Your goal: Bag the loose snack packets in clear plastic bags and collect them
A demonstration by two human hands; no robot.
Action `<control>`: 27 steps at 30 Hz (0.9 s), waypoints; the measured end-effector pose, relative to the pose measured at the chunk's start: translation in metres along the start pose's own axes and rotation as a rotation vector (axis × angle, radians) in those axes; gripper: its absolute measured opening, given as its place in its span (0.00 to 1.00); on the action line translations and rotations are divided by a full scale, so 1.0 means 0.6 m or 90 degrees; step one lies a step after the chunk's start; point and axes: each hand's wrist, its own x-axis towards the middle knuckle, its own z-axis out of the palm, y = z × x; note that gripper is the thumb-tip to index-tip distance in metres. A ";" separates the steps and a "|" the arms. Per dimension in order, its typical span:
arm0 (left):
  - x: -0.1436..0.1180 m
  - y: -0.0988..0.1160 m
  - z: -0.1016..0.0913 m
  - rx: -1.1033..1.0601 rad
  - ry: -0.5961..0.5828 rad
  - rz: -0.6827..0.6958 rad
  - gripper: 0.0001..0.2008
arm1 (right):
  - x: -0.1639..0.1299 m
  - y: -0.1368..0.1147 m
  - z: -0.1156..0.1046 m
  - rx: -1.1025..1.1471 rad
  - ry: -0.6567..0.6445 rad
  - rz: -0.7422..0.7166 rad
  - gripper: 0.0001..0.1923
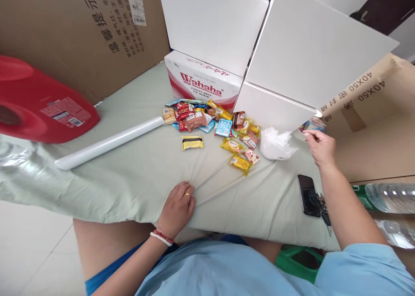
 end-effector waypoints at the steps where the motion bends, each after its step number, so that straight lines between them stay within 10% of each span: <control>1: -0.001 0.000 0.001 -0.001 0.001 -0.001 0.12 | -0.009 -0.020 0.002 -0.024 -0.025 -0.047 0.15; 11: -0.008 0.000 0.006 -0.014 0.010 -0.007 0.12 | -0.088 -0.082 0.047 -0.441 -0.303 -0.192 0.08; 19: -0.004 0.004 -0.001 -0.073 0.010 -0.023 0.10 | -0.131 -0.125 -0.013 0.091 -0.071 0.007 0.13; 27: -0.010 0.009 -0.020 -0.304 0.103 -0.103 0.08 | -0.299 -0.251 0.056 0.575 -0.223 0.305 0.19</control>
